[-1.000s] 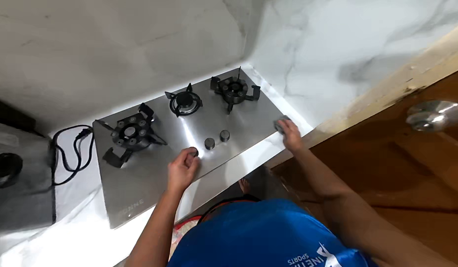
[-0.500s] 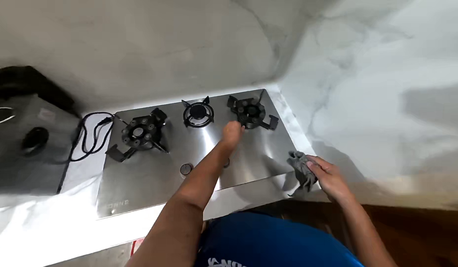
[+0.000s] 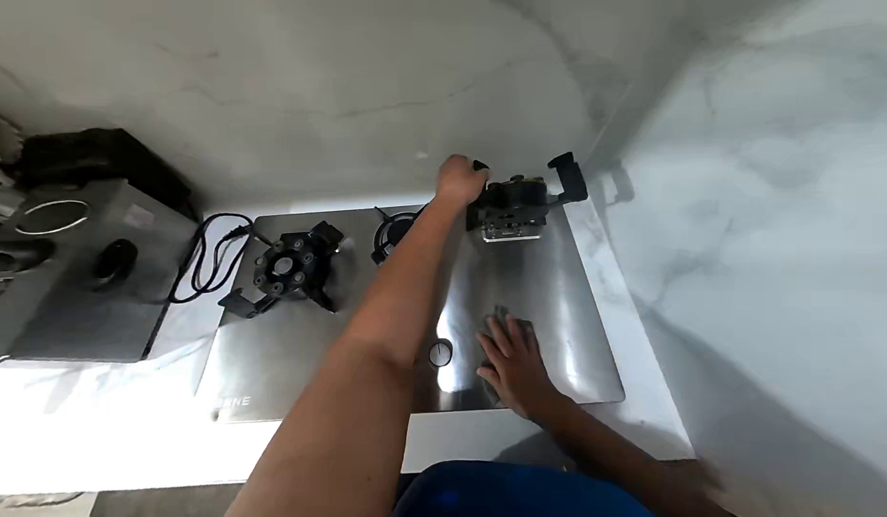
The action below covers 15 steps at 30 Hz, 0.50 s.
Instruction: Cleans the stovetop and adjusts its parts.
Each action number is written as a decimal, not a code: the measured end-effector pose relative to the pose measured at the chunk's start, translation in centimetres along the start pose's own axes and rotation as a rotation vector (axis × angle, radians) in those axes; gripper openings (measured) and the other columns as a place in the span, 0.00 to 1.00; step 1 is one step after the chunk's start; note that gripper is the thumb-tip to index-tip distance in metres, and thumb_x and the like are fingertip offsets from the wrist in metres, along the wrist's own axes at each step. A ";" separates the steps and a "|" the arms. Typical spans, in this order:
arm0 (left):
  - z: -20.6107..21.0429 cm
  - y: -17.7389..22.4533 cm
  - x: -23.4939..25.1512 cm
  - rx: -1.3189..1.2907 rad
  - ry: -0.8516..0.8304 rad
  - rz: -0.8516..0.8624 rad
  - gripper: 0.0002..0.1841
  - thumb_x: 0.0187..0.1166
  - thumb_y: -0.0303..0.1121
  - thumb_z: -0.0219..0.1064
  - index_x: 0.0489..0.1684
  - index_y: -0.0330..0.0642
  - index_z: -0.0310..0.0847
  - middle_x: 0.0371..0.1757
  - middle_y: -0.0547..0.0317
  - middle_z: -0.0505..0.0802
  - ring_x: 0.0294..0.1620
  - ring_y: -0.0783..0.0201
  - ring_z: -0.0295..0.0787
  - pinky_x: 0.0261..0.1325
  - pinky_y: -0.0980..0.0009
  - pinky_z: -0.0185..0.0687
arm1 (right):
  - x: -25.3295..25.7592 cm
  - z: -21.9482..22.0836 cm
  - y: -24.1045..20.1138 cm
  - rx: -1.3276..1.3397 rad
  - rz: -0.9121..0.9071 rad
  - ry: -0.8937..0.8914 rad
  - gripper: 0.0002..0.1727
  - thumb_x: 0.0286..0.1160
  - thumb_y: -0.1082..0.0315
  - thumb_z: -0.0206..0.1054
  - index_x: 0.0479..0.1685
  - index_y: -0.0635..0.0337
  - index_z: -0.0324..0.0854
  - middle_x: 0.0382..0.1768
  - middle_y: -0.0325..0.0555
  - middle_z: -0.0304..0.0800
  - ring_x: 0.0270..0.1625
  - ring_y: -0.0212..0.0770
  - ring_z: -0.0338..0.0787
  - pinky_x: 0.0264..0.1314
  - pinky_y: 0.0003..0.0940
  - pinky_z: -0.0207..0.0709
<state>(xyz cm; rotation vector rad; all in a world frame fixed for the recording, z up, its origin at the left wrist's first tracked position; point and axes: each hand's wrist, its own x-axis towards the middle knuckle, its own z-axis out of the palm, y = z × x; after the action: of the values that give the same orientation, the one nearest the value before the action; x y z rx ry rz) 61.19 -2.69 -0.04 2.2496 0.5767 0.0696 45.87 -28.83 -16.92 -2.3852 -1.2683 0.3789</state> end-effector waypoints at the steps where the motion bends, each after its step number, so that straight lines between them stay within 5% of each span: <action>1: 0.0 0.1 0.7 -0.008 0.004 -0.015 0.21 0.86 0.43 0.64 0.51 0.28 0.86 0.55 0.35 0.90 0.60 0.43 0.87 0.66 0.42 0.79 | 1.3 1.1 0.1 -0.051 -0.073 0.033 0.31 0.88 0.50 0.54 0.87 0.50 0.71 0.92 0.49 0.60 0.95 0.64 0.51 0.90 0.74 0.42; 5: -0.2 0.2 2.7 -0.089 -0.015 -0.084 0.20 0.85 0.43 0.64 0.56 0.30 0.84 0.56 0.37 0.90 0.60 0.45 0.87 0.64 0.44 0.80 | 10.5 -1.2 2.1 0.007 -0.291 -0.035 0.26 0.92 0.63 0.48 0.86 0.50 0.71 0.88 0.47 0.70 0.94 0.52 0.59 0.96 0.55 0.48; 8: -0.2 0.0 3.6 -0.076 -0.011 -0.100 0.19 0.84 0.43 0.65 0.48 0.31 0.85 0.50 0.39 0.90 0.54 0.47 0.88 0.59 0.45 0.81 | 16.8 -3.0 4.4 -0.049 -0.279 -0.086 0.26 0.93 0.62 0.46 0.86 0.47 0.72 0.89 0.45 0.68 0.95 0.48 0.56 0.97 0.51 0.46; 10: -0.2 0.2 3.9 -0.078 -0.014 -0.109 0.18 0.84 0.43 0.65 0.46 0.31 0.86 0.49 0.40 0.90 0.53 0.48 0.87 0.58 0.45 0.80 | 18.1 -3.1 5.5 -0.099 -0.181 0.035 0.25 0.92 0.63 0.50 0.85 0.49 0.73 0.89 0.48 0.68 0.94 0.52 0.57 0.96 0.55 0.48; 12: -0.2 0.3 3.7 -0.077 -0.022 -0.122 0.18 0.85 0.43 0.64 0.46 0.31 0.86 0.50 0.40 0.90 0.54 0.47 0.88 0.59 0.44 0.81 | 17.0 -2.7 4.9 -0.152 0.000 0.205 0.24 0.89 0.63 0.55 0.81 0.48 0.78 0.85 0.52 0.73 0.89 0.58 0.66 0.87 0.58 0.63; 15: -0.4 0.4 4.0 -0.081 -0.020 -0.125 0.18 0.86 0.42 0.63 0.45 0.31 0.85 0.49 0.40 0.90 0.54 0.47 0.87 0.58 0.44 0.80 | 15.3 -2.7 2.9 -0.203 0.195 0.129 0.30 0.94 0.53 0.47 0.90 0.54 0.66 0.91 0.60 0.60 0.92 0.66 0.58 0.87 0.67 0.55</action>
<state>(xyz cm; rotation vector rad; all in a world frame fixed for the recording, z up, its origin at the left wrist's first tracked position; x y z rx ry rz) 64.84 -0.93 -0.04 2.1288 0.6899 0.0076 57.46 -18.10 -16.65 -2.6675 -1.0649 0.1542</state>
